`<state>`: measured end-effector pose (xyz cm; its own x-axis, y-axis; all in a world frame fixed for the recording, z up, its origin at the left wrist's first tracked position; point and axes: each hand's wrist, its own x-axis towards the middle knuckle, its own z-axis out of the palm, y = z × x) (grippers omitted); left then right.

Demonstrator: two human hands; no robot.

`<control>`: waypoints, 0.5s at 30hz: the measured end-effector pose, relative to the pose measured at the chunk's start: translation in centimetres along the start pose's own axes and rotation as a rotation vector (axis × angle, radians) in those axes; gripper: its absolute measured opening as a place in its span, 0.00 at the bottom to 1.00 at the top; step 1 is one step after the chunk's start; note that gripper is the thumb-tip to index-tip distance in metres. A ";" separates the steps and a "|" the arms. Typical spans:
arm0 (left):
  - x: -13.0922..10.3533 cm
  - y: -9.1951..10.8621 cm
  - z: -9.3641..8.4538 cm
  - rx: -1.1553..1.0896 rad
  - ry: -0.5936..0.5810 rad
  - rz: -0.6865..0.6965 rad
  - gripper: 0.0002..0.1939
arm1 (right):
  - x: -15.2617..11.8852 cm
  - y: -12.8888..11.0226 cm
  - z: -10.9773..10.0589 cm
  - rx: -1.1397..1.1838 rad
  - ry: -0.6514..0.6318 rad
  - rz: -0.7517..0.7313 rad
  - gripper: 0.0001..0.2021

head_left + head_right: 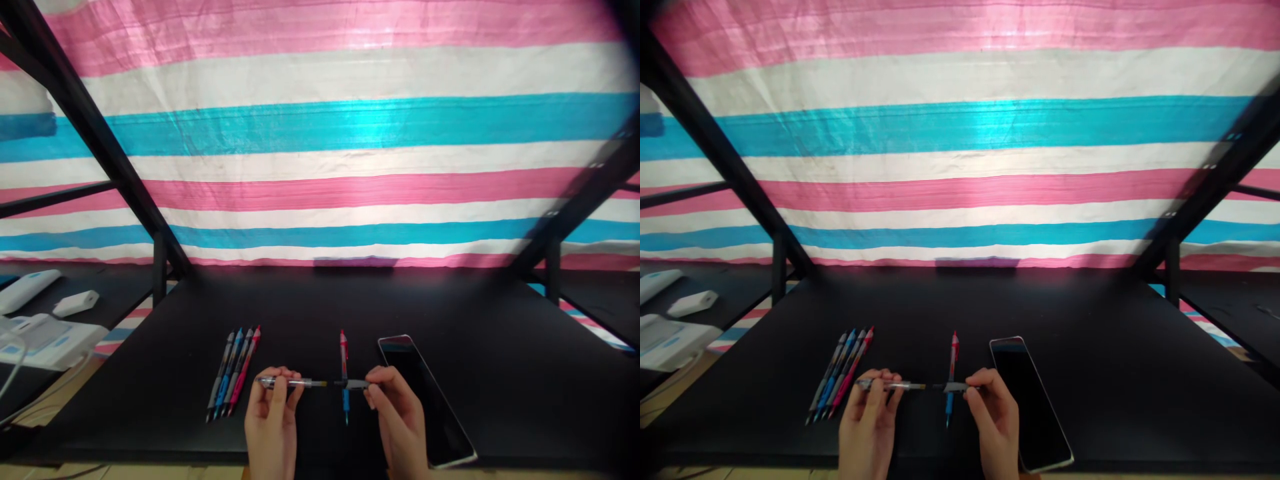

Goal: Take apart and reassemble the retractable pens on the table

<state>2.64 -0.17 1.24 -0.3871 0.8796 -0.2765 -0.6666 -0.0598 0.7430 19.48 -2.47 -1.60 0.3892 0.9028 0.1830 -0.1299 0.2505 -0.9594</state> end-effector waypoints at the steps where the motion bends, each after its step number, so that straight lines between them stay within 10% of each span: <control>1: -0.1 0.0 0.0 0.008 -0.010 -0.002 0.21 | -0.1 -0.2 0.1 -0.032 -0.041 -0.014 0.06; 15: 0.0 0.0 0.3 0.091 -0.087 0.004 0.19 | -0.2 -0.7 1.1 -0.085 -0.167 -0.077 0.03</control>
<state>2.80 0.00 1.42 -0.3303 0.9173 -0.2224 -0.6028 -0.0237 0.7976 18.47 -2.39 -0.69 0.2374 0.9293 0.2830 -0.0255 0.2972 -0.9545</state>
